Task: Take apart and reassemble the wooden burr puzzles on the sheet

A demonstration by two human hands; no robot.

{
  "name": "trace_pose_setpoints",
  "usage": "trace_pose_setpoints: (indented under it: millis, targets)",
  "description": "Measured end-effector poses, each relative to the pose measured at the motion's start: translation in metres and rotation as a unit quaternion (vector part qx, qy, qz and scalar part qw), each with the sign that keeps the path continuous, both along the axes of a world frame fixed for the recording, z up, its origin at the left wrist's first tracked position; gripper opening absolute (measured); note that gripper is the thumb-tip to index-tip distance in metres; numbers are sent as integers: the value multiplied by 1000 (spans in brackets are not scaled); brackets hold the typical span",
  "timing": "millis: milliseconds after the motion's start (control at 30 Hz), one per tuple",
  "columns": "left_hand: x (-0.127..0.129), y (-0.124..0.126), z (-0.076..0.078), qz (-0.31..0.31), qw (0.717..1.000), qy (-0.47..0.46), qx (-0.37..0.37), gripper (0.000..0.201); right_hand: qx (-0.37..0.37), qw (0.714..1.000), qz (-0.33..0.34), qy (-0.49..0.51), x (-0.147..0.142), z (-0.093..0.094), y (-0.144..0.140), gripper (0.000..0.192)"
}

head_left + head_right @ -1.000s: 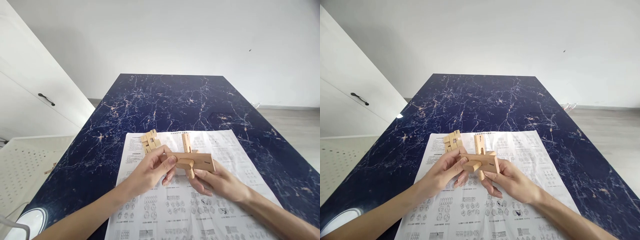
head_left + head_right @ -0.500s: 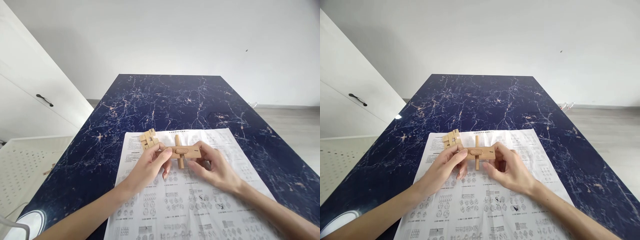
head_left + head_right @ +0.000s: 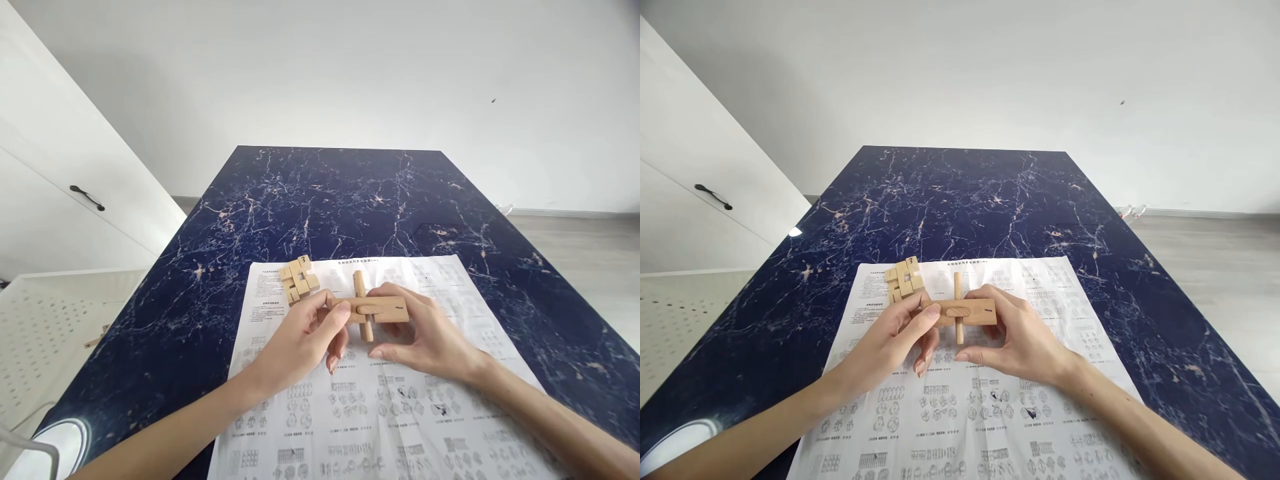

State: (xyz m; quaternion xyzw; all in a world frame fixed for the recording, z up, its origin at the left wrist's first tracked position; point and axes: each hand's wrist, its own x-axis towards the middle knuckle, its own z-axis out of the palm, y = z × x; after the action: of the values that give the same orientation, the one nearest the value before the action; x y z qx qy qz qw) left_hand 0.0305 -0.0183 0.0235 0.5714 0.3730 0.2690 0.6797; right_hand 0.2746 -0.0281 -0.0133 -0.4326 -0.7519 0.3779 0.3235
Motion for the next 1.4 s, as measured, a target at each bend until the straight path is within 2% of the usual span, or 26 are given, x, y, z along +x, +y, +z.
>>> trace_pose_setpoints:
  millis: [233, 400, 567, 767, 867, 933, 1067, 1167, 1267, 1400]
  targets:
    - [2, -5, -8, -18, 998, 28, 56, 38, 63, 997, 22, -28, 0, 0, 3, 37]
    - [1, -6, -8, -43, 995, 45, 75, 37, 83, 996, 41, -22, 2, 2, 3, 28]
    - [1, -6, -7, -67, 995, 48, 62, 35, 90, 995, 40, -26, 3, 2, 4, 31]
    - [1, -7, -6, -48, 996, 41, 57, 36, 68, 997, 29, -33, 9, -1, 3, 58]
    - [1, -7, -7, -35, 998, 32, 50, 37, 61, 997, 40, -17, 10, 2, 2, 43]
    - [1, -6, -9, -29, 999, 23, 33, 37, 46, 997, 54, -12, 9, 7, 2, 38]
    - [1, -3, -11, -27, 1000, 12, 10, 37, -32, 997, 61, 26, 2, 14, 0, 48]
    - [3, -2, -10, -31, 999, 11, 12, 37, -86, 993, 30, 77, -3, 12, -3, 53]
    - [7, -3, -7, -26, 1000, 4, 5, 39, -155, 977, -10, 142, -8, 8, -5, 52]
    - [11, -6, -7, -28, 999, -28, -37, 39, -221, 948, -27, 227, -12, 6, -5, 50]
